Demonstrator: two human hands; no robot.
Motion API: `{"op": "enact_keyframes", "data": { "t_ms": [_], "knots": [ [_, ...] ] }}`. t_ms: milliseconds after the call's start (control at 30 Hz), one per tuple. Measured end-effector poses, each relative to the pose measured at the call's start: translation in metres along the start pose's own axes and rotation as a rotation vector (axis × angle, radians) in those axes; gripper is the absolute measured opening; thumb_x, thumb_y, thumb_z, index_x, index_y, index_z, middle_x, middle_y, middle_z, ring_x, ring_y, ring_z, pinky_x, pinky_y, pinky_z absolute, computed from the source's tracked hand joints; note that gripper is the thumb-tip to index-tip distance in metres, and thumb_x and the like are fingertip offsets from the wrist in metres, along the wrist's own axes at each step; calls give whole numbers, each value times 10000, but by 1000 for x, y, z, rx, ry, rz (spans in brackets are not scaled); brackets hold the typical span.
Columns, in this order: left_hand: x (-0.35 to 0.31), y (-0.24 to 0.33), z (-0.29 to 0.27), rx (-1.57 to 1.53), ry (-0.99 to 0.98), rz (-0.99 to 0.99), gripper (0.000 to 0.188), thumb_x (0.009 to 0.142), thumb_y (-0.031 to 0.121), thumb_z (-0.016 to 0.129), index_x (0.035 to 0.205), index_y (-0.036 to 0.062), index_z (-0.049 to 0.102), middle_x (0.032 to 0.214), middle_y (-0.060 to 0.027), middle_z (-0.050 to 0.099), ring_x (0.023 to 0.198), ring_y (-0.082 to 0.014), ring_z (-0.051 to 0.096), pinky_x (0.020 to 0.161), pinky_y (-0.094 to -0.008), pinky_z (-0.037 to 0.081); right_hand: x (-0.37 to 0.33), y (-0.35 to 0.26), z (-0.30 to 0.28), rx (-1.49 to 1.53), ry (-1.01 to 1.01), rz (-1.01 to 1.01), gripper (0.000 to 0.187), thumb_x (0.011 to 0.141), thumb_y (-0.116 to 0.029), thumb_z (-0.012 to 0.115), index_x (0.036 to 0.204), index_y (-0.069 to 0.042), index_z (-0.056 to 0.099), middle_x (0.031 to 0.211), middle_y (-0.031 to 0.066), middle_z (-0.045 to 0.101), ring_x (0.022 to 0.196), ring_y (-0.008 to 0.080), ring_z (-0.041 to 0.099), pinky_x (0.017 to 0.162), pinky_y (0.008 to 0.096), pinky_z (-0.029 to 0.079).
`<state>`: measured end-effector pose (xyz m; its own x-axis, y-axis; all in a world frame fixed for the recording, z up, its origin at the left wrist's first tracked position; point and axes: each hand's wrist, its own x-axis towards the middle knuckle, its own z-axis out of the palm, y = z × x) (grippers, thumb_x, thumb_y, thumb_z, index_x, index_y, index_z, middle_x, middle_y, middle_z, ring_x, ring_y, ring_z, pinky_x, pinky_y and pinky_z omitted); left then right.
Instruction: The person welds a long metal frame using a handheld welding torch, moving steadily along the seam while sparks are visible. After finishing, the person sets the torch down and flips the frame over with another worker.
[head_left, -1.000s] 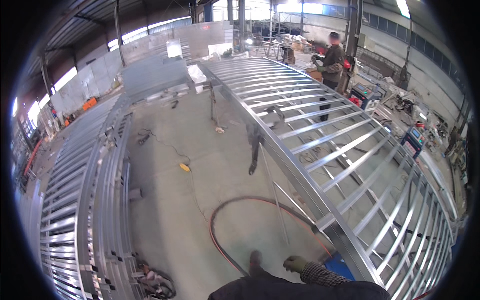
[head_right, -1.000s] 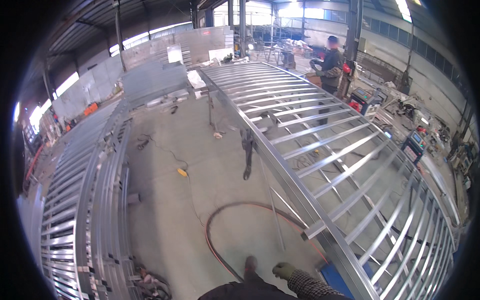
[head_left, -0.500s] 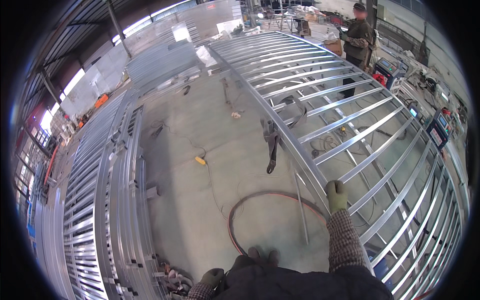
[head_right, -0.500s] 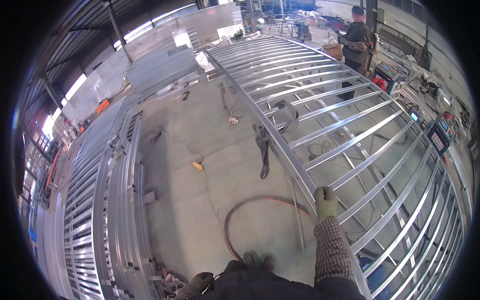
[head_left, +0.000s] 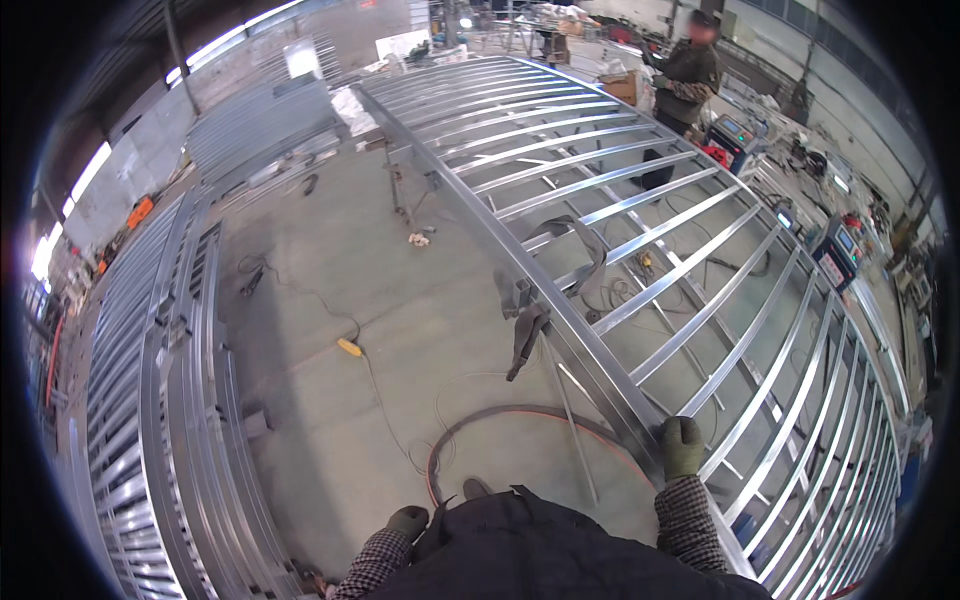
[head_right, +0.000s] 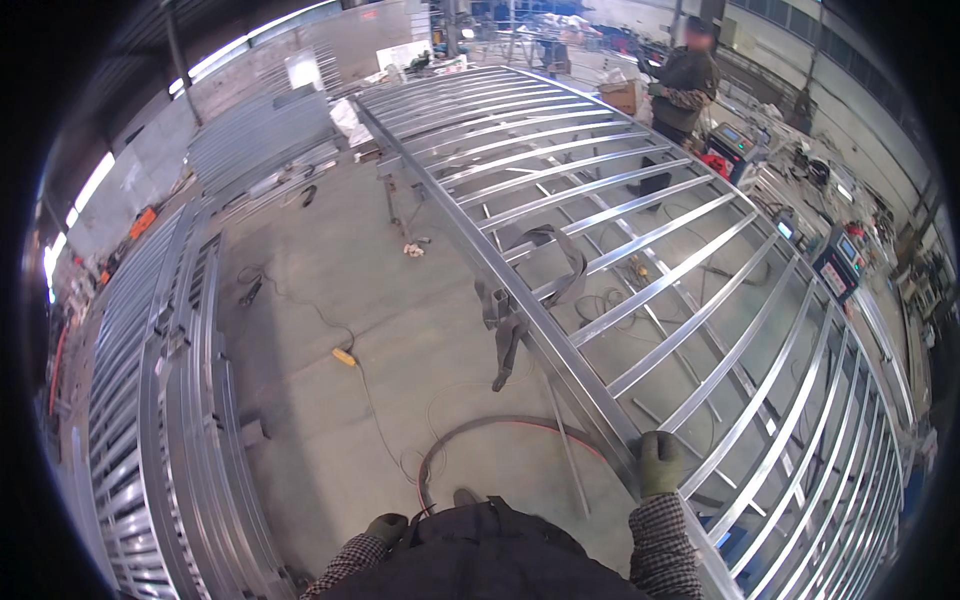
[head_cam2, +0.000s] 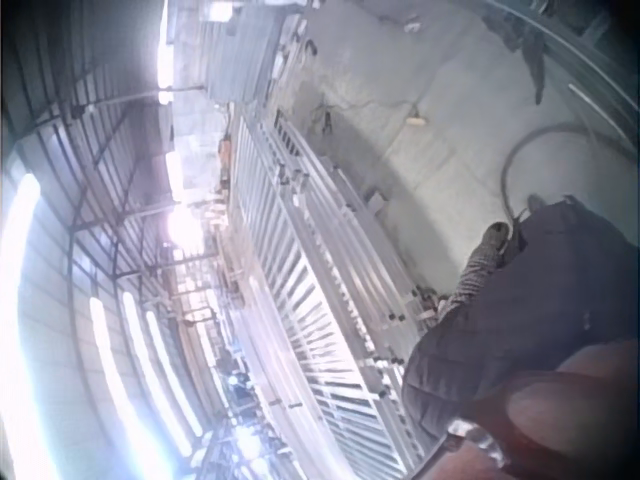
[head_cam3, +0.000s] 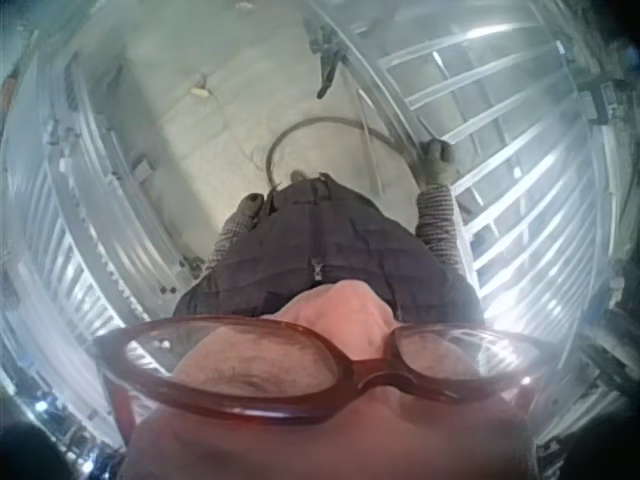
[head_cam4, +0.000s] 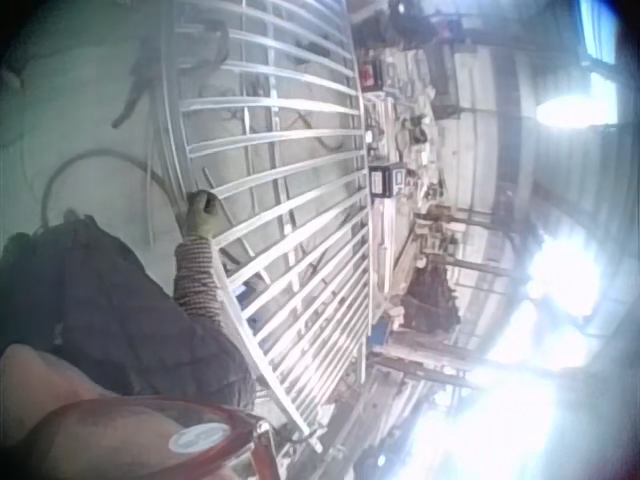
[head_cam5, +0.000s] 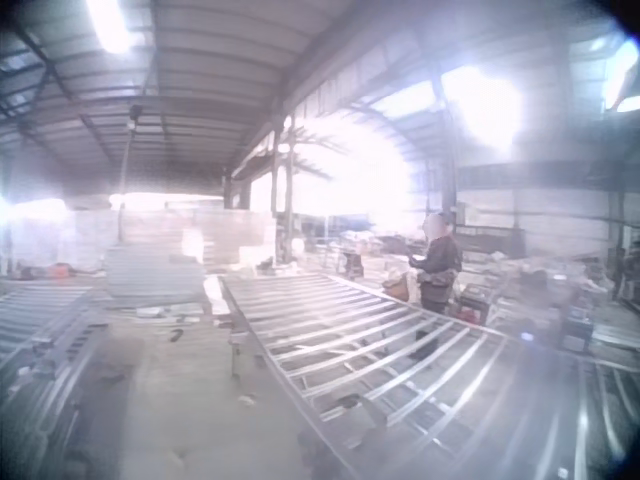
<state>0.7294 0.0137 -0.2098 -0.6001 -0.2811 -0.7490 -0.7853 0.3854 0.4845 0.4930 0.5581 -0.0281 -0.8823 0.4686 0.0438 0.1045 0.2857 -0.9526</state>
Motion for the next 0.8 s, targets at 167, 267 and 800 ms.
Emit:
{"op": "enact_keyframes", "data": {
  "t_ms": [167, 267, 800],
  "knots": [
    [32, 87, -57, -17, -113, 59, 536, 1004, 434, 646, 1340, 20, 690, 1131, -122, 776, 1037, -209, 738, 932, -385, 570, 7, -18, 39, 237, 31, 94, 157, 1047, -177, 673, 997, -29, 685, 824, 20, 663, 699, 104, 610, 620, 275, 503],
    [57, 103, -78, 9, -108, 41, 518, 1006, 439, 635, 1319, 32, 706, 1120, -124, 780, 1016, -216, 740, 924, -381, 568, 19, -35, 76, 267, 21, 91, 149, 1057, -189, 670, 1025, -43, 669, 836, 22, 665, 677, 100, 604, 600, 272, 506],
    [173, 192, -216, -126, 97, -117, 388, 985, 342, 683, 1198, 25, 751, 1048, -110, 797, 941, -182, 756, 865, -370, 588, 163, -168, 354, 398, -525, 99, 151, 1044, -140, 644, 1109, -31, 727, 944, 16, 723, 788, 92, 651, 708, 260, 549]
  ]
}}
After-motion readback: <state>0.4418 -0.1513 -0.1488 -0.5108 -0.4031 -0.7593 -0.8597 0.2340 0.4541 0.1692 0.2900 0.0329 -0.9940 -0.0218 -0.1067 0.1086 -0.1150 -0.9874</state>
